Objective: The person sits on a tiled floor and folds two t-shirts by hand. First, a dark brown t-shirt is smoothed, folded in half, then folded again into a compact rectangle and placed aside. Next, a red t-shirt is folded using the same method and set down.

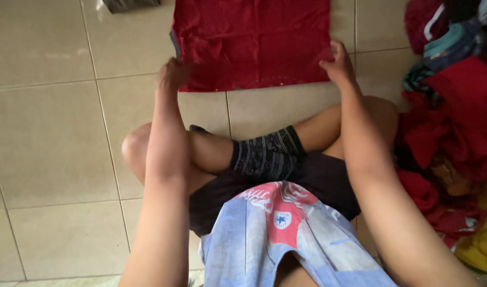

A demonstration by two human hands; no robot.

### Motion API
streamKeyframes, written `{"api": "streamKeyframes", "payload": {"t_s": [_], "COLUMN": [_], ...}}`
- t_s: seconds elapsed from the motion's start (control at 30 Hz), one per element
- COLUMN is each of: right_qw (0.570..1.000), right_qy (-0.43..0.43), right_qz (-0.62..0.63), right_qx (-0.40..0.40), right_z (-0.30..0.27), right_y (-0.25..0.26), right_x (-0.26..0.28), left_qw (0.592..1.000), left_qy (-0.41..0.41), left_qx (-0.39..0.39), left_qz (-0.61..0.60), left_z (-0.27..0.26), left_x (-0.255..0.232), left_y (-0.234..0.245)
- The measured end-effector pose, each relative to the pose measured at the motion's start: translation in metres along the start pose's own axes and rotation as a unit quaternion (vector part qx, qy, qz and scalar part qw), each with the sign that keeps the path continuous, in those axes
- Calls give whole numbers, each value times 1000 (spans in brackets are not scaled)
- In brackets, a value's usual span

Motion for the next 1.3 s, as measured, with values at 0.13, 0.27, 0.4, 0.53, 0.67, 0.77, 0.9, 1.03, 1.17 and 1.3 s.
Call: {"api": "streamKeyframes", "payload": {"t_s": [0.13, 0.27, 0.4, 0.53, 0.67, 0.77, 0.9, 1.03, 1.17, 1.3], "right_qw": [992, 988, 990, 987, 988, 985, 969, 963, 947, 921], "right_qy": [-119, -136, -117, -118, -111, -100, -70, -107, -130, -190], "right_qz": [-33, -72, -73, -101, -104, -136, -238, -242, -287, -338], "right_qx": [-5, -22, -27, -41, -32, -28, -24, 54, 69, 45], "right_z": [-5, -6, -7, -12, -31, -37, -48, -52, -43, -19], "right_y": [3, 0, 1, 1, 8, 14, 14, 11, 5, 18], "right_x": [0, -18, -36, -26, 3, 26, 49, 56, 32, -28], "left_qw": [993, 992, 988, 989, 990, 991, 988, 992, 989, 949], "left_qy": [-70, -83, -102, -46, -2, 26, 47, 27, -56, -180], "left_qx": [80, 66, 37, 9, -7, 1, 0, -12, 38, 160], "left_qz": [44, 67, 108, 143, 138, 131, 147, 119, 133, 201], "left_z": [5, 26, 34, 18, -2, -7, -7, 9, 27, 24], "left_x": [13, 41, 53, 39, 26, 24, 28, 45, 49, 25], "left_y": [-17, -38, -48, -39, -28, -23, -30, -44, -65, -104]}}
Point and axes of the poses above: each hand's wrist, its own z-axis towards the middle knuckle, its own y-axis out of the back of the hand, x = y × z, the point moved 5 cm from there along z, towards the middle knuckle, and after that the axes turned 6 degrees about -y, right-handed, at the moved point
